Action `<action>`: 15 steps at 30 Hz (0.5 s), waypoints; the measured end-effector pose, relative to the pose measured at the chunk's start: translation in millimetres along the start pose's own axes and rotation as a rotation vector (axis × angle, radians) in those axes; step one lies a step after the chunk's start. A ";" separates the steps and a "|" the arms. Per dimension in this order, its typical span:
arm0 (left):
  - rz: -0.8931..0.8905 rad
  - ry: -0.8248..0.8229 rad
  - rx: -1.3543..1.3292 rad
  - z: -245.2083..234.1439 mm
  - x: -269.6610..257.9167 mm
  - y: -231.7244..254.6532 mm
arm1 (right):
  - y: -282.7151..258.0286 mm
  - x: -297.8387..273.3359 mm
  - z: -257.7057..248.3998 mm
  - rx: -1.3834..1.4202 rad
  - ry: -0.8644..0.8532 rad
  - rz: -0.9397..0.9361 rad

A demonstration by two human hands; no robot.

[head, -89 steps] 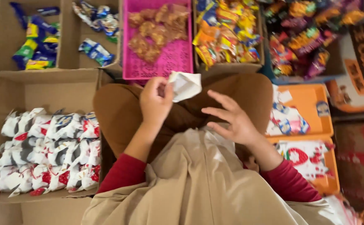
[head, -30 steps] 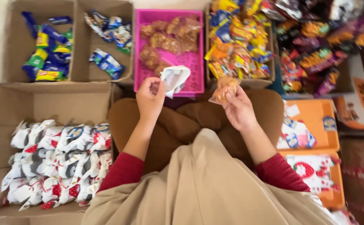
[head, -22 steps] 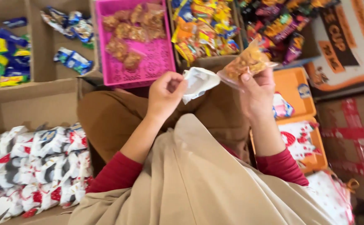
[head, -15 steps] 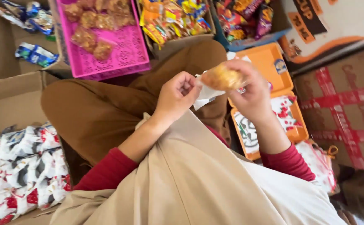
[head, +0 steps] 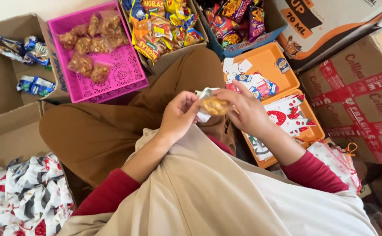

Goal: Filling small white gift bags with various snack items like chips and cookies from surrounding boxes.

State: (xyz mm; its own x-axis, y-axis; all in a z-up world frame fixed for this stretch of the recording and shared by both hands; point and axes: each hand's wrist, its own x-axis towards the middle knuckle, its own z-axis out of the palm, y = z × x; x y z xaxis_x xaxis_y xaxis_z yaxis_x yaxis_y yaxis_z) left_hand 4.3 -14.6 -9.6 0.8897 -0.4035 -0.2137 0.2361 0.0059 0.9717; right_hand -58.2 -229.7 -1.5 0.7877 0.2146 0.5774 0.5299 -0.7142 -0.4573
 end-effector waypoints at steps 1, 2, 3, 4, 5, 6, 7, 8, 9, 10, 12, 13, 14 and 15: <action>0.002 -0.001 0.000 -1.1 1.0 -0.1 | 2.6 -0.1 1.5 -0.002 0.002 -0.001; -0.013 0.001 -0.007 -2.6 1.6 -0.4 | 4.7 -0.2 3.3 0.076 -0.010 -0.012; -0.031 0.006 -0.014 -4.8 0.6 -1.5 | 5.8 -1.4 6.1 0.156 -0.022 -0.022; -0.031 0.006 -0.014 -5.8 0.2 -4.3 | 6.7 -3.1 9.8 0.157 -0.022 -0.022; -0.042 0.019 -0.026 -6.8 1.1 -6.4 | 8.6 -3.2 13.2 0.121 -0.076 -0.047; -0.052 0.031 -0.038 -8.0 1.8 -8.4 | 10.3 -3.3 16.7 0.085 -0.130 -0.071; -0.051 0.035 -0.039 -9.1 1.5 -9.7 | 12.7 -7.1 20.4 0.086 -0.132 -0.074; -0.025 0.035 -0.041 -10.1 1.2 -11.3 | 15.2 -11.2 24.2 -0.070 -0.200 -0.057; -0.002 0.032 -0.043 -10.5 0.3 -13.6 | 17.3 -16.7 27.7 -0.228 -0.267 -0.037; -0.004 0.033 -0.044 -11.7 1.2 -19.5 | 16.0 -17.1 27.2 -0.226 -0.269 -0.036; 0.087 0.021 0.041 -12.5 3.5 -30.7 | 13.6 -18.5 24.6 -0.526 -0.289 -0.035; 0.087 0.019 0.042 -10.0 2.6 -28.7 | 9.2 -17.0 24.8 -0.527 -0.288 -0.033; 0.131 0.005 0.077 -7.5 1.6 -26.7 | 4.8 -15.5 25.0 -0.590 -0.267 -0.030; 0.174 -0.008 0.114 -5.5 -0.3 -24.9 | -0.3 -14.4 25.8 -0.650 -0.247 -0.027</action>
State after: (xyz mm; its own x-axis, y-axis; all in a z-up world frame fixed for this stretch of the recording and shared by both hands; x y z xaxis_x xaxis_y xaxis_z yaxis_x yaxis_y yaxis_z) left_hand 0.3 -9.5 -34.3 0.9099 -0.4128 -0.0414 0.0332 -0.0270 0.9991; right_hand -61.7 -215.4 -27.1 0.8662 0.3277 0.3772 0.3148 -0.9441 0.0974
